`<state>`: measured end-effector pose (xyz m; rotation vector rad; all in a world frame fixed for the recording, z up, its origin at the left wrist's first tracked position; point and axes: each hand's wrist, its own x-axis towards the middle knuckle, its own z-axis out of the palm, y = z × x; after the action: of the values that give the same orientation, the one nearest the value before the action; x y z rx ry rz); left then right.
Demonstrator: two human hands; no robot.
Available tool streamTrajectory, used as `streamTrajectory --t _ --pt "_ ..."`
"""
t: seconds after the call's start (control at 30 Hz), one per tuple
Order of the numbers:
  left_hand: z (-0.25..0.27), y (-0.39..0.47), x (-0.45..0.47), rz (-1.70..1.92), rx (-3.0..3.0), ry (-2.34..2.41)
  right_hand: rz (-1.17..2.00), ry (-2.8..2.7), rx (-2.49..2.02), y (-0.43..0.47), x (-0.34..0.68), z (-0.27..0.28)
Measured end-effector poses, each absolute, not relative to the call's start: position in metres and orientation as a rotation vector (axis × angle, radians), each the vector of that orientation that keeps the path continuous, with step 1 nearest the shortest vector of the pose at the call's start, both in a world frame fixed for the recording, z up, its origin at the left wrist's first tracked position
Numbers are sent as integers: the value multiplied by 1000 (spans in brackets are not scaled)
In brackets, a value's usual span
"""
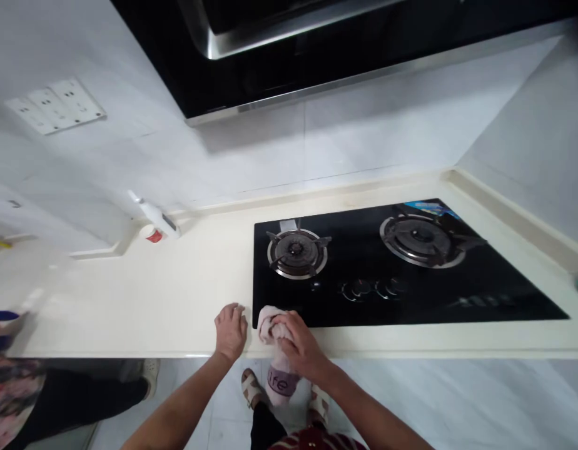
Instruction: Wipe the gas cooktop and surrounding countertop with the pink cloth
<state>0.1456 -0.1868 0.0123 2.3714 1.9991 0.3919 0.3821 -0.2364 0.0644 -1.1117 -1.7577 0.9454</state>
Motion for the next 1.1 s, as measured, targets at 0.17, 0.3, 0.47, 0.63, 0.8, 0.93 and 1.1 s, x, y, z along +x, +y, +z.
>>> streamTrajectory --t 0.17,0.3,0.47,0.63,0.8,0.93,1.1 --pt "11 -190 145 425 2373 2006 910 -1671 -1127 -221 415 84" --pt "10 -191 145 460 2358 1987 500 -1461 -1550 -216 459 55" --pt "9 -192 146 464 2321 1950 390 -1779 -1578 -217 451 25" --pt "6 -194 147 444 2258 1927 199 -1980 -1668 -225 388 -7" --pt "-14 -195 143 473 2176 1886 176 -2143 -1314 -243 334 -20" --pt "-27 -193 139 600 2081 1861 167 -2197 -1124 -243 306 -34" --pt "-23 -210 142 877 1902 1915 66 -2225 -882 -226 318 -70"
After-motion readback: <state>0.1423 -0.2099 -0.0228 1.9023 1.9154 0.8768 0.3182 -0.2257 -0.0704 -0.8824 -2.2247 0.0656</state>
